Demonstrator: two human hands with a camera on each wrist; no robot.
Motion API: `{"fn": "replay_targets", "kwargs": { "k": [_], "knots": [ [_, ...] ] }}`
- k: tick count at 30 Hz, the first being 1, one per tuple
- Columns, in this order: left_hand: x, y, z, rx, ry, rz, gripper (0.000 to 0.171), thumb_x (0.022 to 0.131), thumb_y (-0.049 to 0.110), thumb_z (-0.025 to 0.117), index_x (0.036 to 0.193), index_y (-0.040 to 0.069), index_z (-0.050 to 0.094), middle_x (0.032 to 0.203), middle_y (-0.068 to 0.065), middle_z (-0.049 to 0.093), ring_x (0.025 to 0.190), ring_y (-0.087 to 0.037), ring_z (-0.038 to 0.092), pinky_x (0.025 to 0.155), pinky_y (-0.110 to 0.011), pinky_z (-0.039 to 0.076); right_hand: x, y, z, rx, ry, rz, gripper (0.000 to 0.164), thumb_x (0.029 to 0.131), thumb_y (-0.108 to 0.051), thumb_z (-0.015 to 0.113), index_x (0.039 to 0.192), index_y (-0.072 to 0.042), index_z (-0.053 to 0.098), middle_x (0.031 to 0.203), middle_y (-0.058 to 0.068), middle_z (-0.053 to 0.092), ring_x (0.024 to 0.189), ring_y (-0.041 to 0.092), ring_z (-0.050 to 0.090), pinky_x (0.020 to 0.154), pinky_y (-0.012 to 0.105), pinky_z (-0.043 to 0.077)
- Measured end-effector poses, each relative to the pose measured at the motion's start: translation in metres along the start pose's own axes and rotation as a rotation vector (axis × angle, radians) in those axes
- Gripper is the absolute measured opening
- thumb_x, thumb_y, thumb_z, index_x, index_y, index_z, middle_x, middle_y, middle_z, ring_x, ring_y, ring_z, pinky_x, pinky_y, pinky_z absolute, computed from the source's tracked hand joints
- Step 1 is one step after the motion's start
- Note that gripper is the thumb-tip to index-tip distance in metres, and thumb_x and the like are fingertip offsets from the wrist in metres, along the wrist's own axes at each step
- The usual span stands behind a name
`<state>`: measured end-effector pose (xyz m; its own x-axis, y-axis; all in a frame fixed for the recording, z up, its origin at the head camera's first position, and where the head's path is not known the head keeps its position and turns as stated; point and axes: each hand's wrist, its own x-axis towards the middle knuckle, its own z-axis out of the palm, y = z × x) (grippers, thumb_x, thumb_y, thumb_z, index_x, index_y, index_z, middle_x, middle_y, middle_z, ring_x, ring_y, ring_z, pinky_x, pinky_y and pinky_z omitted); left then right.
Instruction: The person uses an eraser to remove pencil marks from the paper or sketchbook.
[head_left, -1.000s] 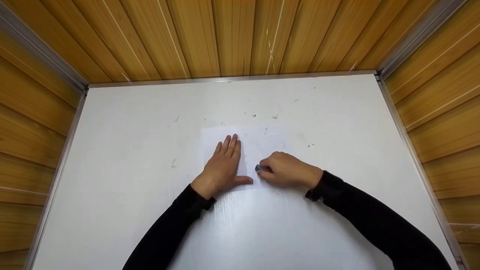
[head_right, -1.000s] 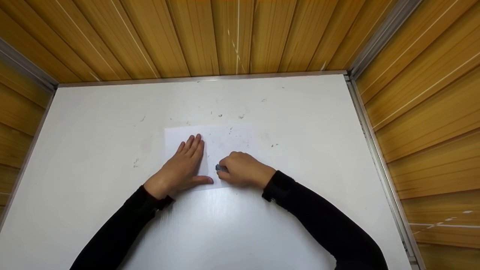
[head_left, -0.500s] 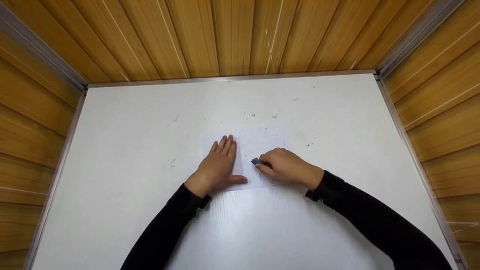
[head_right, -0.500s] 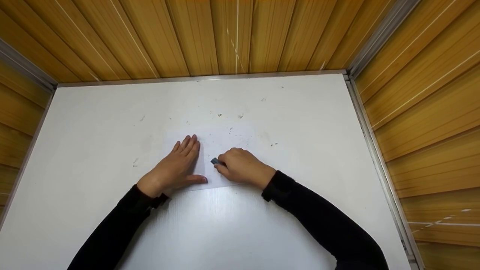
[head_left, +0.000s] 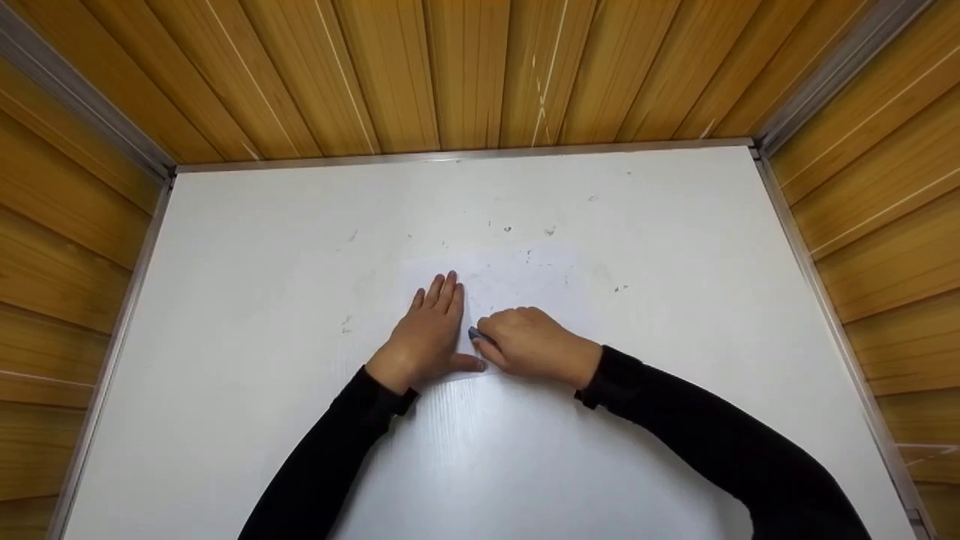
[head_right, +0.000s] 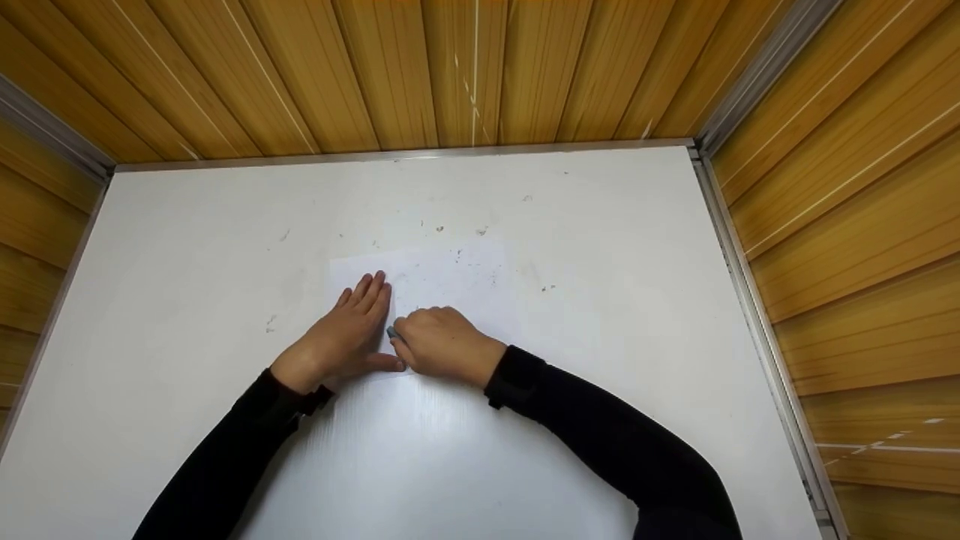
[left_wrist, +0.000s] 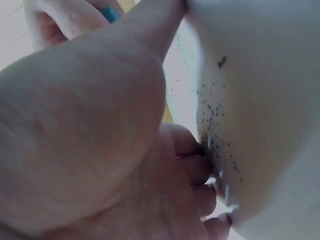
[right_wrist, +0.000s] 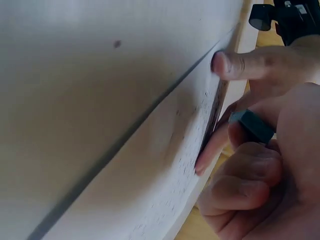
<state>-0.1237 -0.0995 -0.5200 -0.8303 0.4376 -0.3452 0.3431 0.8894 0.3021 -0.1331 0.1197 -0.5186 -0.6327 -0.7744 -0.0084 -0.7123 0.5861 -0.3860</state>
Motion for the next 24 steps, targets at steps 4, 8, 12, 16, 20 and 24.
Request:
{"fn": "replay_targets", "kwargs": {
  "k": [4, 8, 12, 16, 20, 24],
  "knots": [
    [0.001, 0.001, 0.002, 0.009, 0.014, 0.008, 0.139, 0.086, 0.074, 0.083, 0.174, -0.007, 0.014, 0.184, -0.028, 0.007, 0.174, -0.044, 0.007, 0.14, -0.061, 0.017, 0.006, 0.004, 0.012, 0.013, -0.036, -0.039, 0.029, 0.111, -0.025, 0.056, 0.089, -0.009, 0.066, 0.074, 0.001, 0.065, 0.068, 0.016, 0.06, 0.066, 0.037, 0.056],
    [0.001, 0.002, 0.002, 0.015, 0.011, 0.01, 0.138, 0.086, 0.073, 0.083, 0.174, -0.008, 0.014, 0.184, -0.029, 0.007, 0.174, -0.044, 0.006, 0.14, -0.061, 0.017, 0.003, 0.016, 0.014, 0.05, -0.072, -0.033, 0.027, 0.111, -0.024, 0.057, 0.092, -0.008, 0.068, 0.075, 0.003, 0.067, 0.069, 0.017, 0.062, 0.067, 0.038, 0.057],
    [0.001, 0.002, 0.001, 0.023, 0.008, 0.003, 0.138, 0.086, 0.073, 0.083, 0.174, -0.008, 0.013, 0.184, -0.028, 0.006, 0.174, -0.043, 0.005, 0.14, -0.061, 0.018, 0.003, 0.028, 0.006, 0.032, 0.003, 0.05, 0.027, 0.109, -0.022, 0.06, 0.086, -0.01, 0.064, 0.07, 0.001, 0.059, 0.068, 0.017, 0.057, 0.066, 0.04, 0.054],
    [0.001, 0.0, 0.0, 0.02, 0.017, 0.003, 0.137, 0.086, 0.071, 0.085, 0.174, -0.009, 0.015, 0.184, -0.029, 0.008, 0.174, -0.043, 0.008, 0.14, -0.061, 0.019, 0.004, 0.025, 0.003, 0.068, -0.065, -0.016, 0.029, 0.11, -0.022, 0.059, 0.083, -0.011, 0.064, 0.069, -0.003, 0.056, 0.067, 0.013, 0.054, 0.068, 0.037, 0.052],
    [0.002, 0.0, 0.0, 0.021, 0.016, -0.006, 0.137, 0.086, 0.069, 0.086, 0.174, -0.008, 0.015, 0.184, -0.028, 0.009, 0.174, -0.042, 0.008, 0.14, -0.06, 0.018, 0.004, 0.016, 0.001, 0.077, -0.136, -0.077, 0.028, 0.11, -0.022, 0.058, 0.086, -0.011, 0.067, 0.071, -0.002, 0.061, 0.068, 0.012, 0.055, 0.072, 0.038, 0.055],
    [0.002, 0.0, 0.0, 0.011, 0.014, -0.007, 0.138, 0.085, 0.07, 0.086, 0.174, -0.007, 0.015, 0.184, -0.028, 0.008, 0.174, -0.042, 0.007, 0.14, -0.061, 0.018, 0.006, 0.016, -0.007, 0.035, -0.106, -0.038, 0.027, 0.11, -0.022, 0.06, 0.087, -0.01, 0.066, 0.072, 0.0, 0.061, 0.069, 0.014, 0.056, 0.071, 0.04, 0.056]
  ]
}}
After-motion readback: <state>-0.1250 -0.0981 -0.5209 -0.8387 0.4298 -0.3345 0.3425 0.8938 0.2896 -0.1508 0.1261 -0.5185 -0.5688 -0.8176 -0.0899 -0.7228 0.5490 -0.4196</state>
